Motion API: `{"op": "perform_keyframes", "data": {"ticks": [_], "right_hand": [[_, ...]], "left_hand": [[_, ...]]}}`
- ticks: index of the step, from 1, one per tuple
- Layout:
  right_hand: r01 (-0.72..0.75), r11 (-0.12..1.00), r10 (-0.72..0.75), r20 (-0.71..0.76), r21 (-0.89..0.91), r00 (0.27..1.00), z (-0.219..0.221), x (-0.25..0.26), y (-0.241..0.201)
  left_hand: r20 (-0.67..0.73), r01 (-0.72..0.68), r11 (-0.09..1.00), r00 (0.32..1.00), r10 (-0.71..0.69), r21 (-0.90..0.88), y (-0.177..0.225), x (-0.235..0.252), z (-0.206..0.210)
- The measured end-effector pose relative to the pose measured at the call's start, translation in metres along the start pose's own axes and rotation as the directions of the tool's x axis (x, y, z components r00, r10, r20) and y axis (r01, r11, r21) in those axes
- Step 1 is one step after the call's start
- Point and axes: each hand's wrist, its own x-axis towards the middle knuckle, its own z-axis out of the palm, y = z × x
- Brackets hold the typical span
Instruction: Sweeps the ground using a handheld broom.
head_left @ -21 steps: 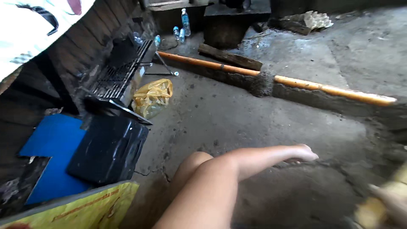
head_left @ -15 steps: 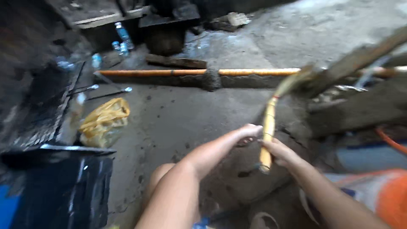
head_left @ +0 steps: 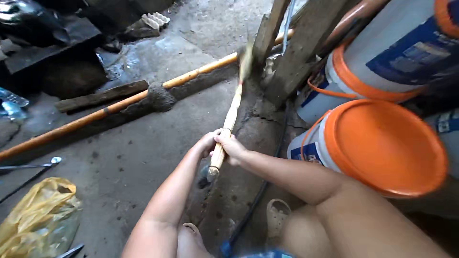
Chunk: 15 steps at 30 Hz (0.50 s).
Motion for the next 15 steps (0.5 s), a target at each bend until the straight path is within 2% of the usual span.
{"op": "perform_keyframes", "data": {"ticks": [3,6,8,10,13,15], "right_hand": [[-0.045,0.992,0.054,0.068,-0.121,0.996,-0.008,0.020,-0.004],[0.062,0.987,-0.035,0.173,-0.151,0.984,-0.022,0.025,-0.031],[0.124,0.989,-0.108,0.170,-0.083,0.980,-0.020,0.017,-0.040],[0.173,0.984,-0.169,0.121,-0.031,0.978,-0.011,0.011,-0.032],[0.131,0.990,-0.134,0.054,0.054,0.989,0.003,0.001,-0.012],[0.065,0.994,-0.070,0.049,0.088,0.996,0.012,-0.001,0.001]], "left_hand": [[-0.094,0.023,0.998,0.995,-0.028,-0.056,-0.011,0.003,-0.002],[-0.195,-0.103,0.985,0.978,0.075,-0.138,-0.002,-0.002,0.014],[-0.156,-0.237,0.941,0.967,0.203,-0.241,0.002,0.006,0.015],[-0.142,-0.295,0.904,0.954,0.263,-0.310,0.001,0.011,0.016],[-0.063,-0.245,0.941,0.969,0.237,-0.233,0.001,0.003,0.006],[-0.001,-0.166,0.974,0.986,0.168,-0.155,0.003,-0.002,-0.002]]}}
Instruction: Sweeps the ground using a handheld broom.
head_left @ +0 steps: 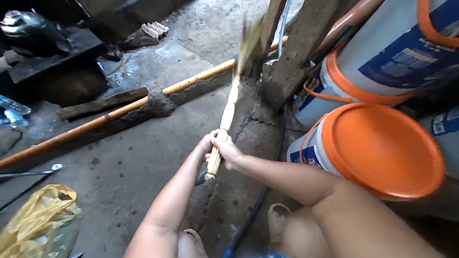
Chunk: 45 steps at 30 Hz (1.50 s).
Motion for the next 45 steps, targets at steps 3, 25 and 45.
{"op": "perform_keyframes", "data": {"ticks": [3,25,45], "right_hand": [[-0.104,0.992,0.106,0.027,-0.078,0.994,0.000,0.010,0.002],[-0.004,0.985,0.041,0.210,-0.173,0.977,-0.028,0.048,-0.048],[0.086,0.990,-0.056,0.240,-0.116,0.969,-0.016,0.025,-0.043]], "left_hand": [[-0.112,0.150,0.989,0.982,-0.150,-0.014,-0.001,0.003,-0.003],[-0.226,-0.130,0.984,0.962,0.154,0.117,0.015,0.002,-0.001],[-0.267,-0.171,0.969,0.956,0.120,-0.178,0.002,0.009,0.016]]}}
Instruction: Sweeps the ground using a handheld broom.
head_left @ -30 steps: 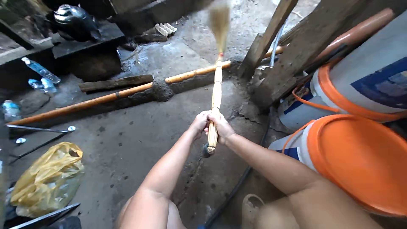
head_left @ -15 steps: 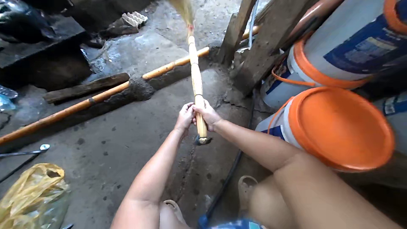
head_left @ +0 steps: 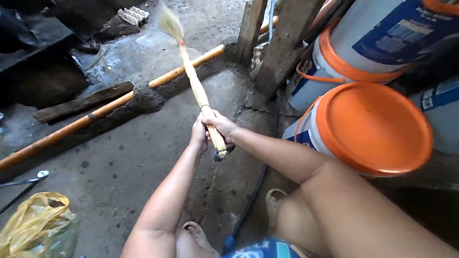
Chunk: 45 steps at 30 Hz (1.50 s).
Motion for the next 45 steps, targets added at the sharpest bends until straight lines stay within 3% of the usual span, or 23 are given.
{"op": "perform_keyframes", "data": {"ticks": [2,4,7,9,11,16,20,22,24,27,29,31,34,39,41,45], "right_hand": [[0.049,0.997,-0.045,-0.057,0.057,0.997,0.014,-0.009,0.005],[0.019,0.991,-0.007,-0.090,0.132,0.996,0.034,-0.024,0.013],[-0.111,0.970,0.114,-0.002,0.217,0.993,0.065,-0.046,0.032],[-0.195,0.948,0.185,0.060,0.250,0.981,0.077,-0.049,0.034],[-0.252,0.950,0.228,0.140,0.186,0.964,0.072,-0.038,0.032],[-0.078,0.994,0.057,0.250,0.076,0.967,0.041,-0.008,0.012],[0.034,0.999,-0.039,0.169,0.031,0.985,0.042,-0.013,0.022],[0.027,0.999,-0.031,0.086,0.045,0.996,0.050,-0.022,0.037],[-0.043,0.996,0.038,0.056,0.082,0.998,0.063,-0.033,0.048],[-0.200,0.970,0.198,0.027,0.139,0.980,0.080,-0.041,0.046],[-0.272,0.956,0.272,0.018,0.107,0.962,0.077,-0.033,0.036],[-0.282,0.958,0.280,0.045,0.049,0.959,0.068,-0.020,0.030],[-0.193,0.978,0.196,0.031,-0.079,0.980,0.068,-0.007,0.031],[-0.009,0.947,0.020,0.031,-0.323,0.999,0.070,0.008,0.024],[0.023,0.915,0.002,0.062,-0.403,0.998,0.066,0.012,0.020],[-0.064,0.887,0.130,0.115,-0.457,0.985,0.070,0.001,0.006]], "left_hand": [[0.050,0.003,1.000,0.999,-0.003,0.005,0.007,-0.002,-0.005],[0.063,0.025,0.988,0.997,-0.034,0.150,0.020,-0.006,-0.013],[0.042,0.190,0.886,0.973,-0.229,0.422,0.051,-0.018,-0.023],[0.104,0.219,0.770,0.932,-0.346,0.600,0.055,-0.012,-0.041],[0.077,0.226,0.717,0.929,-0.363,0.659,0.058,-0.008,-0.054],[-0.153,0.098,0.844,0.988,-0.019,0.527,0.068,-0.006,-0.045],[0.004,-0.201,0.867,0.975,0.224,0.455,0.054,-0.002,-0.039],[0.086,-0.180,0.842,0.984,0.158,0.509,0.054,-0.004,-0.041],[0.141,-0.078,0.768,0.990,-0.016,0.635,0.062,-0.012,-0.046],[0.114,0.076,0.629,0.960,-0.257,0.774,0.069,-0.016,-0.053],[-0.008,0.197,0.636,0.958,-0.287,0.746,0.061,-0.010,-0.056],[-0.078,0.222,0.721,0.971,-0.227,0.657,0.055,-0.005,-0.061],[-0.053,0.074,0.846,0.997,-0.055,0.529,0.058,0.000,-0.069],[0.035,-0.181,0.922,0.983,0.180,0.344,0.061,0.014,-0.076],[0.055,-0.159,0.948,0.987,0.150,0.275,0.065,0.016,-0.084],[0.101,-0.022,0.983,0.995,0.004,0.183,0.065,0.028,-0.108]]}}
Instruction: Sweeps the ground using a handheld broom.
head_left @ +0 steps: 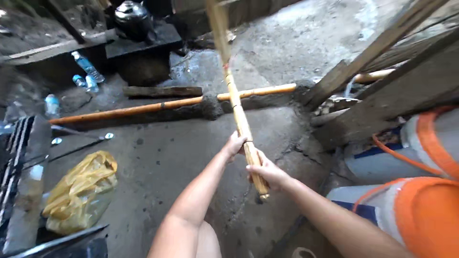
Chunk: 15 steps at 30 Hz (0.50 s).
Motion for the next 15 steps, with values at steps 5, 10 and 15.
{"op": "perform_keyframes", "data": {"ticks": [5,10,15], "right_hand": [[-0.161,0.977,0.175,-0.091,0.141,0.980,0.022,-0.007,-0.028],[-0.215,0.930,0.272,-0.164,0.299,0.948,0.045,0.004,-0.035],[-0.250,0.909,0.324,-0.188,0.333,0.927,0.062,0.008,-0.056]], "left_hand": [[-0.094,0.157,0.942,0.977,-0.192,-0.295,-0.006,0.015,-0.021],[-0.131,0.232,0.938,0.954,-0.272,-0.259,0.010,0.015,-0.030],[-0.057,0.304,0.927,0.945,-0.323,-0.219,0.033,0.011,-0.048]]}}
